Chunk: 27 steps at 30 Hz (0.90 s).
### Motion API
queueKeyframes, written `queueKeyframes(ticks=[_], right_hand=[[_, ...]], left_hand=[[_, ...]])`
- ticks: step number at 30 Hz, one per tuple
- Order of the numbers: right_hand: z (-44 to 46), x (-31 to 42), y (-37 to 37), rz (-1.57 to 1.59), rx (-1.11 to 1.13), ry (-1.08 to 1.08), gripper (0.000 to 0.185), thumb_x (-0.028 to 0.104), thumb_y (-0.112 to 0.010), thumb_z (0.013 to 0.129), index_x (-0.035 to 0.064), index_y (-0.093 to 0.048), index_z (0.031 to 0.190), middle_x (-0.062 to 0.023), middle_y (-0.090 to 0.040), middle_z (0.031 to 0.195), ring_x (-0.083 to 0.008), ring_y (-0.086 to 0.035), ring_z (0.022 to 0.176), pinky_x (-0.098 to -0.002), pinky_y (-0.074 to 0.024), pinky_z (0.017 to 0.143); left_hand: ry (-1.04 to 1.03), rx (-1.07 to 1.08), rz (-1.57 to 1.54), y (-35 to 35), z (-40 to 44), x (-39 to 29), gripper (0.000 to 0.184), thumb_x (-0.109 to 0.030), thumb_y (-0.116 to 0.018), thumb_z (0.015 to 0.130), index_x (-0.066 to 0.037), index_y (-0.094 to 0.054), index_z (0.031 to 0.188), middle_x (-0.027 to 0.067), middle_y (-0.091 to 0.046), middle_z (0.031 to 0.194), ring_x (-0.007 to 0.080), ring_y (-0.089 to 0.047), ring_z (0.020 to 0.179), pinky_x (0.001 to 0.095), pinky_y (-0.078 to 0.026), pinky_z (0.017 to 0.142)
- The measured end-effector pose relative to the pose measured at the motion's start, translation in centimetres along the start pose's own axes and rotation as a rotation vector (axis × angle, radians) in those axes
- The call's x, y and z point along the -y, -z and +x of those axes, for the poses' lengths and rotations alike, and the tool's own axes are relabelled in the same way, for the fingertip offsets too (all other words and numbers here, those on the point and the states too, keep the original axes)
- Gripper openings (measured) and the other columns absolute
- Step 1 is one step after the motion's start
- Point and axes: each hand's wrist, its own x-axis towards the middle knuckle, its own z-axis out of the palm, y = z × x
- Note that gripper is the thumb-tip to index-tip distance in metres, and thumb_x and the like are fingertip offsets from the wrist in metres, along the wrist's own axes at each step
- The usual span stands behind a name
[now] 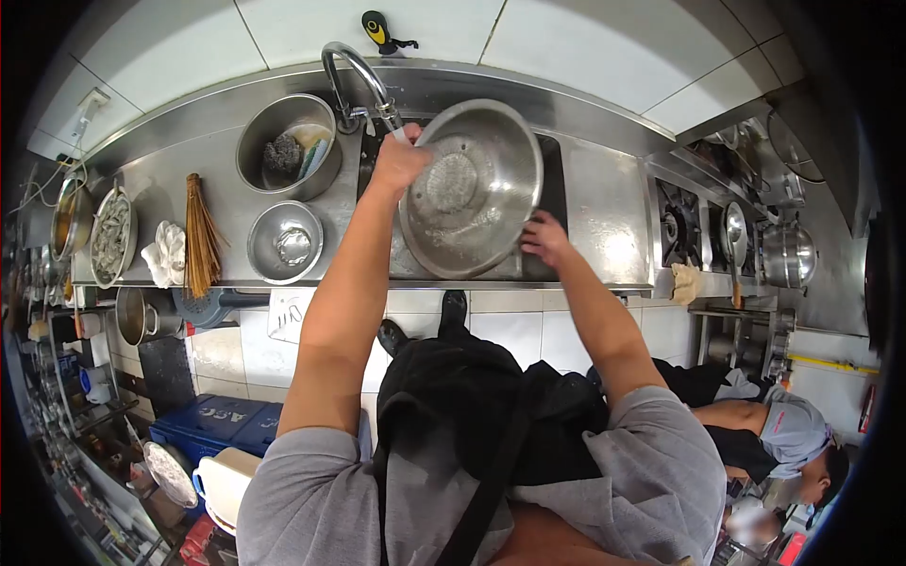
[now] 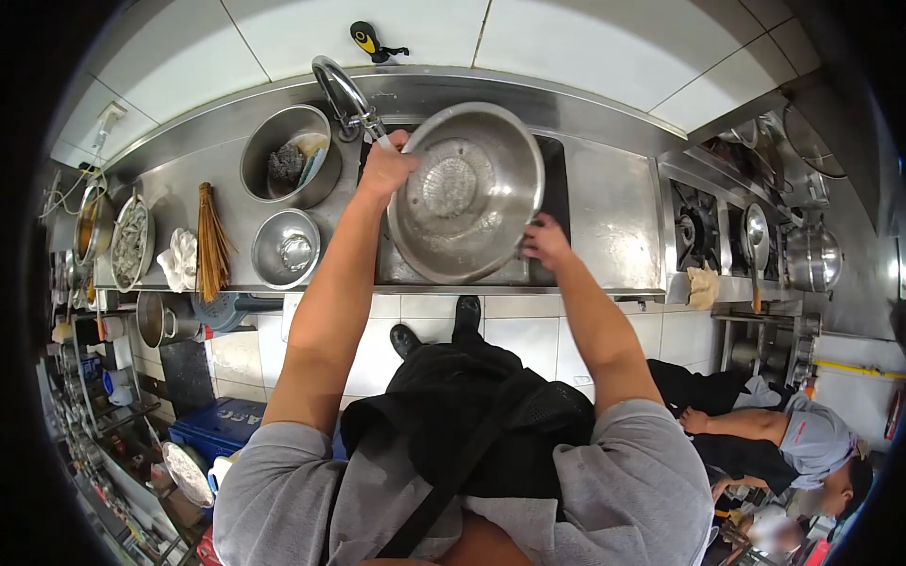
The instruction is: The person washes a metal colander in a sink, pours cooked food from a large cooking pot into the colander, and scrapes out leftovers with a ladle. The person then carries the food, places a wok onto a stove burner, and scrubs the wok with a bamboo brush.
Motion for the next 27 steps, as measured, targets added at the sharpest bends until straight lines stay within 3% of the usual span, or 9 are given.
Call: queueKeyframes(ticks=[2, 4, 6, 9, 12, 14, 20, 24, 27], right_hand=[[2.4, -2.4, -2.6, -0.018, 0.074, -0.058, 0.060, 0.016, -0.063, 0.090, 0.0132, -0.034, 0.143, -0.0071, -0.056, 0.122, -0.0239, -0.058, 0.103, -0.0435, -0.0520, 0.078], [4.7, -3.8, -5.3, -0.128, 0.062, -0.088, 0.068, 0.018, -0.065, 0.089, 0.0133, -0.031, 0.147, -0.0067, -0.061, 0.117, -0.0239, -0.060, 0.099, -0.0456, -0.0514, 0.081], [5.3, -3.6, -7.2, -0.091, 0.086, -0.082, 0.066, 0.020, -0.066, 0.090, 0.0104, -0.033, 0.147, -0.0094, -0.057, 0.128, -0.0251, -0.058, 0.107, -0.0469, -0.0513, 0.083], [6.1, -2.7, -6.5, 0.246, 0.663, 0.319, 0.057, 0.022, -0.065, 0.091, 0.0059, -0.043, 0.141, -0.0103, -0.055, 0.130, -0.0234, -0.057, 0.111, -0.0432, -0.0511, 0.086], [3.6, 0.8, -5.4, 0.699, 0.565, 0.131, 0.038, 0.019, -0.062, 0.093, 0.0023, -0.056, 0.127, -0.0109, -0.064, 0.113, -0.0200, -0.063, 0.093, -0.0344, -0.0543, 0.075], [0.5, 5.1, -4.8, -0.421, 0.230, 0.105, 0.024, 0.015, -0.060, 0.094, 0.0017, -0.063, 0.114, -0.0098, -0.067, 0.091, -0.0164, -0.064, 0.073, -0.0281, -0.0533, 0.061], [-3.1, 11.5, -17.2, -0.132, 0.478, 0.374, 0.014, 0.009, -0.057, 0.094, 0.0017, -0.060, 0.106, -0.0093, -0.064, 0.084, -0.0176, -0.066, 0.068, -0.0284, -0.0560, 0.059], [3.6, 9.6, -26.8, -0.026, 0.511, 0.192, 0.027, 0.012, -0.057, 0.093, 0.0037, -0.051, 0.118, -0.0159, -0.066, 0.094, -0.0289, -0.069, 0.080, -0.0363, -0.0590, 0.068], [6.1, 9.3, -30.9, 0.274, 0.463, 0.098, 0.015, 0.009, -0.054, 0.091, 0.0029, -0.051, 0.104, -0.0180, -0.064, 0.090, -0.0328, -0.067, 0.077, -0.0427, -0.0601, 0.071]], left_hand=[[-0.028, 0.036, 0.248, -0.2, -0.7, 0.2, 0.015, 0.001, -0.062, 0.065, -0.005, -0.062, 0.079, 0.0031, -0.063, 0.085, 0.0169, -0.059, 0.077, 0.0300, -0.047, 0.069], [-0.578, -0.038, 0.504, -2.8, -3.9, -0.4, 0.019, 0.002, -0.061, 0.063, -0.007, -0.062, 0.080, 0.0076, -0.063, 0.098, 0.0281, -0.060, 0.098, 0.0384, -0.048, 0.086], [-0.650, 0.110, 0.622, -5.7, -8.7, -2.2, 0.021, 0.004, -0.059, 0.063, -0.008, -0.062, 0.080, 0.0130, -0.059, 0.114, 0.0376, -0.051, 0.116, 0.0472, -0.041, 0.100], [-0.744, 0.108, 0.720, -9.3, -14.6, -3.5, 0.024, 0.006, -0.056, 0.061, -0.006, -0.061, 0.080, 0.0139, -0.057, 0.121, 0.0389, -0.050, 0.117, 0.0505, -0.039, 0.103], [-0.679, 0.017, 0.728, -9.2, -14.7, -3.0, 0.027, 0.006, -0.056, 0.062, -0.006, -0.063, 0.084, 0.0151, -0.055, 0.127, 0.0408, -0.049, 0.118, 0.0483, -0.039, 0.102], [-0.512, -0.280, 0.364, -7.4, -11.4, 1.4, 0.026, 0.007, -0.057, 0.063, -0.004, -0.063, 0.087, 0.0161, -0.056, 0.124, 0.0394, -0.053, 0.111, 0.0442, -0.043, 0.096], [0.391, -0.502, 0.173, -3.3, -8.4, 17.7, 0.030, -0.005, -0.070, 0.074, -0.002, -0.061, 0.102, 0.0181, -0.067, 0.106, 0.0309, -0.063, 0.091, 0.0395, -0.049, 0.082], [0.482, -0.489, 0.249, -3.2, -11.4, 15.0, 0.041, -0.011, -0.068, 0.079, -0.004, -0.058, 0.117, 0.0229, -0.062, 0.118, 0.0381, -0.063, 0.105, 0.0411, -0.049, 0.091], [0.283, -0.398, 0.328, -0.4, -16.2, 9.4, 0.051, -0.014, -0.072, 0.080, -0.002, -0.053, 0.126, 0.0220, -0.062, 0.120, 0.0335, -0.064, 0.108, 0.0394, -0.050, 0.092]])
